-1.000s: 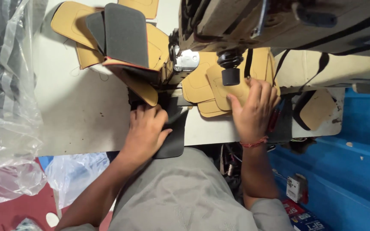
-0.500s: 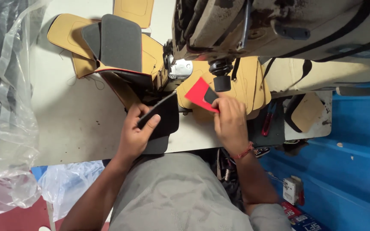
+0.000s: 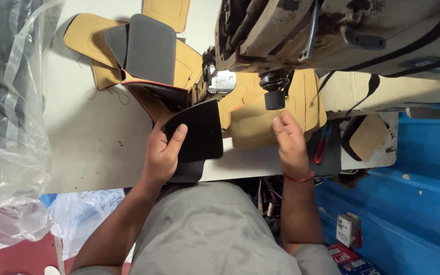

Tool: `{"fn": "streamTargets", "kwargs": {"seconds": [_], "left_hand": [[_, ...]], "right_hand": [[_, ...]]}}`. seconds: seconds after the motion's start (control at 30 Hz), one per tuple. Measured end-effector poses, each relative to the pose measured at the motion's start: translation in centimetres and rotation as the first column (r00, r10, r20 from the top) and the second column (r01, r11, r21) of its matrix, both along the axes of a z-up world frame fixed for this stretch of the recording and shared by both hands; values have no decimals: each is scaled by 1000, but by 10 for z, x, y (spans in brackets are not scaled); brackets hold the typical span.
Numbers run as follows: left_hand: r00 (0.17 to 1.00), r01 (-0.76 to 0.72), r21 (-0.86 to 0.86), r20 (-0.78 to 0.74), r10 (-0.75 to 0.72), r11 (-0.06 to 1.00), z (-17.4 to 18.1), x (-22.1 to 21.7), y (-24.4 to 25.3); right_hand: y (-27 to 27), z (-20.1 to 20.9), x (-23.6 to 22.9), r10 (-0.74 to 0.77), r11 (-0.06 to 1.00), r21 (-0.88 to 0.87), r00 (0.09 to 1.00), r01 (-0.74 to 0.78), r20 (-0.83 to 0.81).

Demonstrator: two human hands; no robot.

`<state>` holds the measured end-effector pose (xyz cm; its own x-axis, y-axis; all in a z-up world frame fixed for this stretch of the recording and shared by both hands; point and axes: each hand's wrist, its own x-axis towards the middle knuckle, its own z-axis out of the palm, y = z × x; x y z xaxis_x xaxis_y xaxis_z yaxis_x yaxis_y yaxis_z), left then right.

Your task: Aligning and organizing various shoe components on a workbench in preparation for stitching.

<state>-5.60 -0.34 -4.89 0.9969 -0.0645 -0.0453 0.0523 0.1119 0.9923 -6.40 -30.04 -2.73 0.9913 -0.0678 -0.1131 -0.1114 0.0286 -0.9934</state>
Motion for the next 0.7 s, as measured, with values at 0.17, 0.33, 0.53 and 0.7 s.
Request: {"fn": "streamTargets", "kwargs": {"seconds": [0.17, 0.33, 0.53, 0.7], "left_hand": [[1000, -7, 7, -17, 7, 1000, -8, 0, 2], [998, -31, -136, -58, 23, 990, -10, -2, -1], [985, 11, -311, -158, -63, 950, -1, -6, -1], [867, 50, -653, -348, -358, 755, 0, -6, -2]], "right_hand": [[28, 27, 7, -42, 937, 323, 963, 130, -265], [8, -22, -5, 17, 980, 197, 999, -11, -32], [23, -30, -5, 187, 913, 398, 960, -90, -211], [38, 14, 1, 210, 853, 520, 940, -42, -270]]}}
